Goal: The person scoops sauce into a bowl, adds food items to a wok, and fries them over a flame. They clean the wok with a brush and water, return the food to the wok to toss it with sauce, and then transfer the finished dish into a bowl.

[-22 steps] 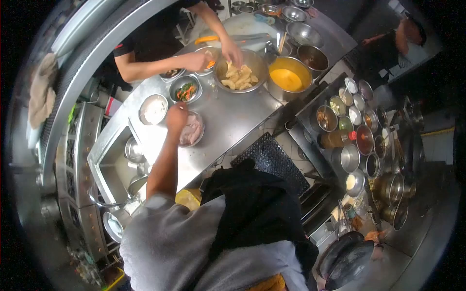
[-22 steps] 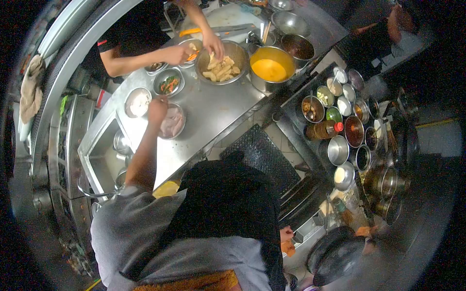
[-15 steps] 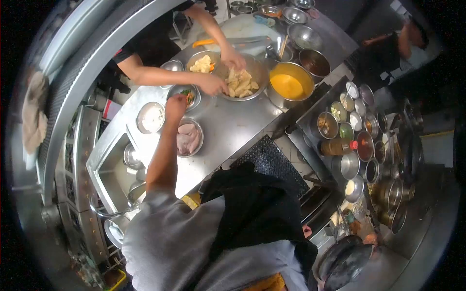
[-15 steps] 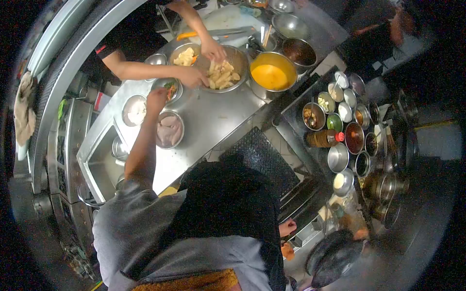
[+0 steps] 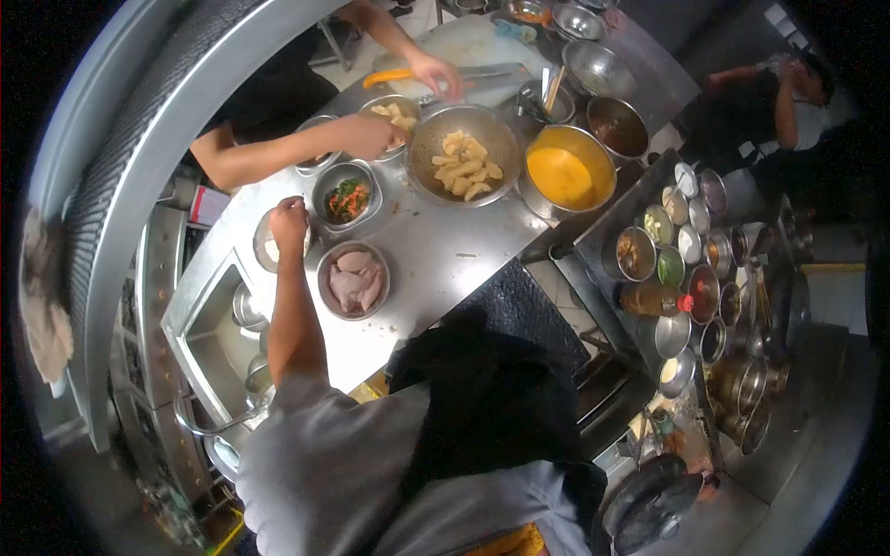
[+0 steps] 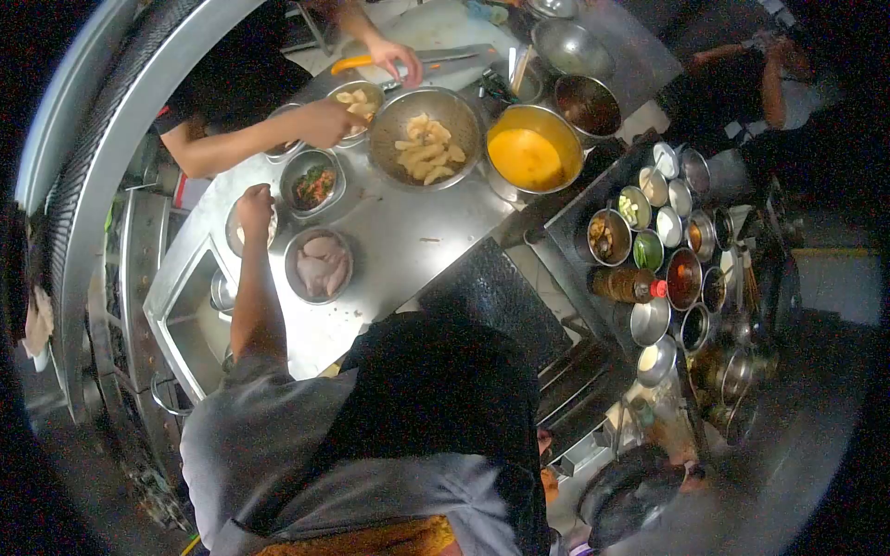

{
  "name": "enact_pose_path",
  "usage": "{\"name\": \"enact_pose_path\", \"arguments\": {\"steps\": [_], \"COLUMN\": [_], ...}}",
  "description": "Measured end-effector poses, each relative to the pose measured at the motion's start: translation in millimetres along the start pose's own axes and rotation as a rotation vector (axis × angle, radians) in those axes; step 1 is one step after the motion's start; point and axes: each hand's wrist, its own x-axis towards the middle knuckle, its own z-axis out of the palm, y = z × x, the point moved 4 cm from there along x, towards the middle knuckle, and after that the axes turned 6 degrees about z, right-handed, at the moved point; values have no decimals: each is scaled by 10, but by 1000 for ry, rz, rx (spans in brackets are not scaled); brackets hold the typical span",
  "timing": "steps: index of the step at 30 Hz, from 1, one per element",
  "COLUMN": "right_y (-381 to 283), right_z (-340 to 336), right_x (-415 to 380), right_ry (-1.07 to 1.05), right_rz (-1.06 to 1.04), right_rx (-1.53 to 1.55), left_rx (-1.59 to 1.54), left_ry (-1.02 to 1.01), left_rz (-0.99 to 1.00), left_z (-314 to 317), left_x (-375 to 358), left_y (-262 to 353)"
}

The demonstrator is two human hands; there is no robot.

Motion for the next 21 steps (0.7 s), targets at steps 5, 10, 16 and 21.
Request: {"name": "enact_pose_path", "arguments": {"steps": [5,10,16,21], "right_y": [-58,-16,-470,-380], "right_z": [95,308,-49,-153], "right_x": [187,421,121,133], "right_ry": [-116,-214,-321,-177], "right_rz": [-77,-131,-132,-197], "right_rx": [-12,3,141,-118], "left_rx": [0,128,87,290], "left_ry": [3,42,-124,-354], "left_rz": [28,21,-307,-199], "left_z": [148,142,466,1210], "left_x": [-109,97,1013,1913], "left_y": [17,129,-246,-1571]}}
